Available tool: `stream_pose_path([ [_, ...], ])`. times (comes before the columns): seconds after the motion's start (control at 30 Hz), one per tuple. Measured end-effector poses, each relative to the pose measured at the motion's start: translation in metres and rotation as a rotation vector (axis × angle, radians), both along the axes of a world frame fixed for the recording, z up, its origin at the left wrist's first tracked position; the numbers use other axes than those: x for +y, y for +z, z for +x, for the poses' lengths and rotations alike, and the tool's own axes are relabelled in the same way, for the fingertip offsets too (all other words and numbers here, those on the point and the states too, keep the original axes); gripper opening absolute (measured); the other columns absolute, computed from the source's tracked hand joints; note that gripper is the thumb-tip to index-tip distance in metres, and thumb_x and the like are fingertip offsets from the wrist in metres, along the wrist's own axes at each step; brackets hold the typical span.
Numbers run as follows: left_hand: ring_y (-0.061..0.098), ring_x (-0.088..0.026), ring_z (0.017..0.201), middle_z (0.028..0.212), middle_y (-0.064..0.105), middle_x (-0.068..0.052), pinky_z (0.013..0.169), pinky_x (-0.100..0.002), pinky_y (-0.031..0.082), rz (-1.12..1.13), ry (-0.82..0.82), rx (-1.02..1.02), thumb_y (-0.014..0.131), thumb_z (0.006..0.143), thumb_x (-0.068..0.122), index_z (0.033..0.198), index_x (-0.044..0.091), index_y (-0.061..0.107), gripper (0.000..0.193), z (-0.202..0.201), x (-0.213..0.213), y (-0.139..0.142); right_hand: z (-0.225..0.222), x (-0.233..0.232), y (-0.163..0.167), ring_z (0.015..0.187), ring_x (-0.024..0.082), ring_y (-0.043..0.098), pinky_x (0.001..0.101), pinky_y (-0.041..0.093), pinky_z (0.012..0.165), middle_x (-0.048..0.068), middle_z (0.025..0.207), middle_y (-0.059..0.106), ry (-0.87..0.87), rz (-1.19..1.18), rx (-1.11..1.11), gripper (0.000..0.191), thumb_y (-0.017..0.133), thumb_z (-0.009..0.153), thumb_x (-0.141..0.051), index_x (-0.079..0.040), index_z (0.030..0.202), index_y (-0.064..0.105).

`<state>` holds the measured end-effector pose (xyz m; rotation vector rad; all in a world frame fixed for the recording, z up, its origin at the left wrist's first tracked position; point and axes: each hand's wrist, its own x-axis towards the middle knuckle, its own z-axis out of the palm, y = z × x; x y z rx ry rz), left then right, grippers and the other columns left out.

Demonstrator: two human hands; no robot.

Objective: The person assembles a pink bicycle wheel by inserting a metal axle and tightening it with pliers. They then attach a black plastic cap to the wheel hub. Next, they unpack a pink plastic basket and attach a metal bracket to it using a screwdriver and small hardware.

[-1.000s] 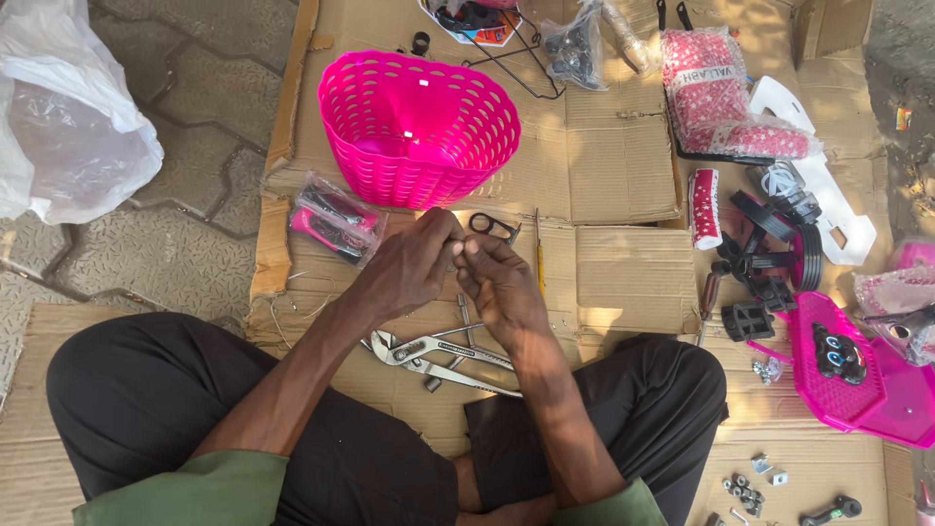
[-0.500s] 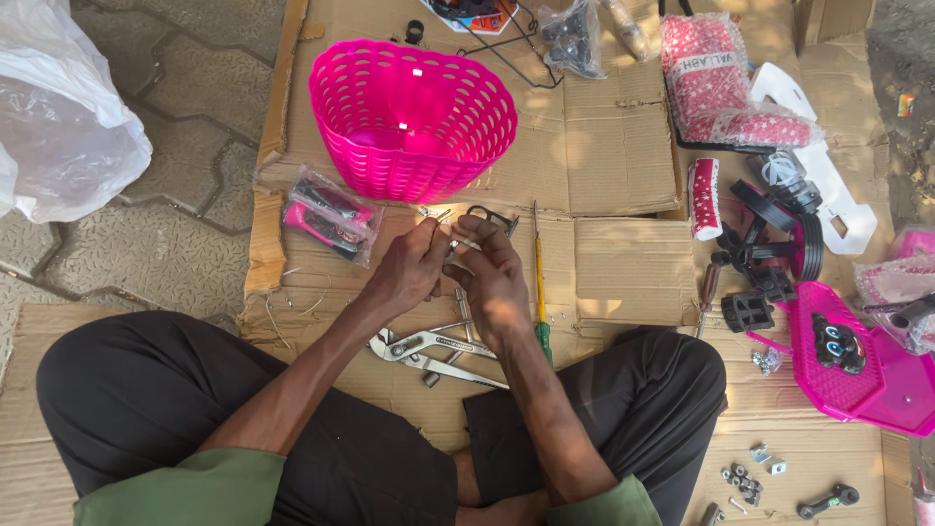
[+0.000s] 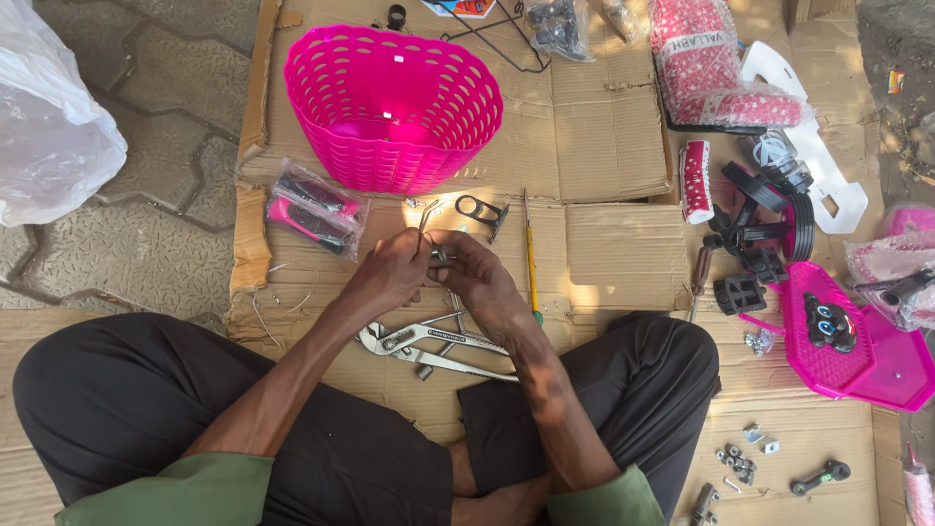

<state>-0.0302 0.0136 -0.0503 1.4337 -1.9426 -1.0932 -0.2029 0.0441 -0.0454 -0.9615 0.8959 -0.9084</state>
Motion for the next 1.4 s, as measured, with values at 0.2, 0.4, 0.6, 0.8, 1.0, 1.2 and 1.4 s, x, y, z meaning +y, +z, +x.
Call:
stream_pose_path([
  [0.2, 0.069, -0.023, 0.057, 0.069, 0.064, -0.013, 0.051, -0.038, 0.058, 0.445, 0.088, 0.347, 0.042, 0.109, 0.026, 0.097, -0.002, 0.055, 0.033, 0.005, -0.015, 0.017, -0.018, -0.011, -0.006, 0.086, 0.015, 0.062, 0.0307, 0.052, 0.080, 0.004, 0.093, 0.066, -0.392, 0.230, -0.063, 0.023, 0.061, 0.103, -0.024, -0.003, 0.110, 0.068],
  [0.4, 0.071, -0.016, 0.069, 0.084, 0.071, -0.008, 0.064, -0.033, 0.064, 0.308, 0.117, 0.884, 0.053, 0.107, 0.028, 0.097, 0.003, 0.060, 0.027, 0.040, -0.025, 0.057, -0.086, -0.017, -0.001, 0.065, 0.010, 0.057, 0.0249, 0.050, 0.059, 0.004, 0.083, 0.064, -0.811, 0.021, 0.287, 0.016, 0.069, 0.100, -0.019, -0.003, 0.102, 0.069],
  [0.6, 0.073, -0.016, 0.079, 0.095, 0.074, -0.011, 0.074, -0.033, 0.062, 0.282, 0.146, 1.059, 0.057, 0.107, 0.016, 0.104, 0.002, 0.067, 0.017, 0.056, -0.029, 0.062, -0.054, -0.022, -0.006, 0.072, 0.017, 0.069, 0.0336, 0.056, 0.058, 0.006, 0.100, 0.073, -0.347, -0.344, 0.886, 0.021, 0.072, 0.090, -0.015, -0.008, 0.109, 0.076],
  [0.8, 0.072, -0.017, 0.075, 0.093, 0.076, -0.014, 0.069, -0.033, 0.060, 0.450, 0.172, 1.038, 0.061, 0.102, 0.012, 0.098, 0.001, 0.067, 0.013, 0.047, -0.027, 0.045, -0.001, -0.025, -0.003, 0.094, 0.039, 0.070, 0.0494, 0.053, 0.079, 0.013, 0.115, 0.068, -0.155, -0.524, 1.235, 0.018, 0.067, 0.088, -0.008, -0.010, 0.105, 0.074],
  [1.0, 0.073, -0.017, 0.079, 0.091, 0.075, -0.010, 0.074, -0.032, 0.061, 0.463, 0.132, 0.965, 0.067, 0.096, 0.013, 0.098, 0.002, 0.068, 0.011, 0.035, -0.021, 0.049, -0.005, -0.036, -0.001, 0.091, 0.041, 0.068, 0.0529, 0.053, 0.075, 0.016, 0.111, 0.064, 0.055, -0.496, 1.392, 0.013, 0.066, 0.095, -0.014, -0.007, 0.103, 0.059],
  [1.2, 0.066, -0.013, 0.080, 0.087, 0.069, -0.004, 0.075, -0.029, 0.058, 0.249, 0.119, 0.827, 0.065, 0.101, 0.020, 0.111, 0.003, 0.072, 0.021, 0.031, -0.017, 0.057, -0.016, -0.024, -0.006, 0.084, 0.039, 0.070, 0.0534, 0.052, 0.070, 0.013, 0.100, 0.068, 0.010, -0.521, 1.223, 0.016, 0.066, 0.091, -0.012, -0.009, 0.106, 0.062],
  [1.4, 0.068, -0.020, 0.092, 0.100, 0.068, -0.018, 0.080, -0.031, 0.058, -0.950, 0.373, 0.162, 0.061, 0.117, 0.015, 0.117, -0.006, 0.062, 0.021, 0.044, -0.039, 0.064, -0.022, -0.012, -0.009, 0.079, 0.034, 0.071, 0.0471, 0.055, 0.068, 0.014, 0.092, 0.070, -0.065, -0.532, 1.094, 0.011, 0.069, 0.089, -0.010, -0.006, 0.099, 0.067],
])
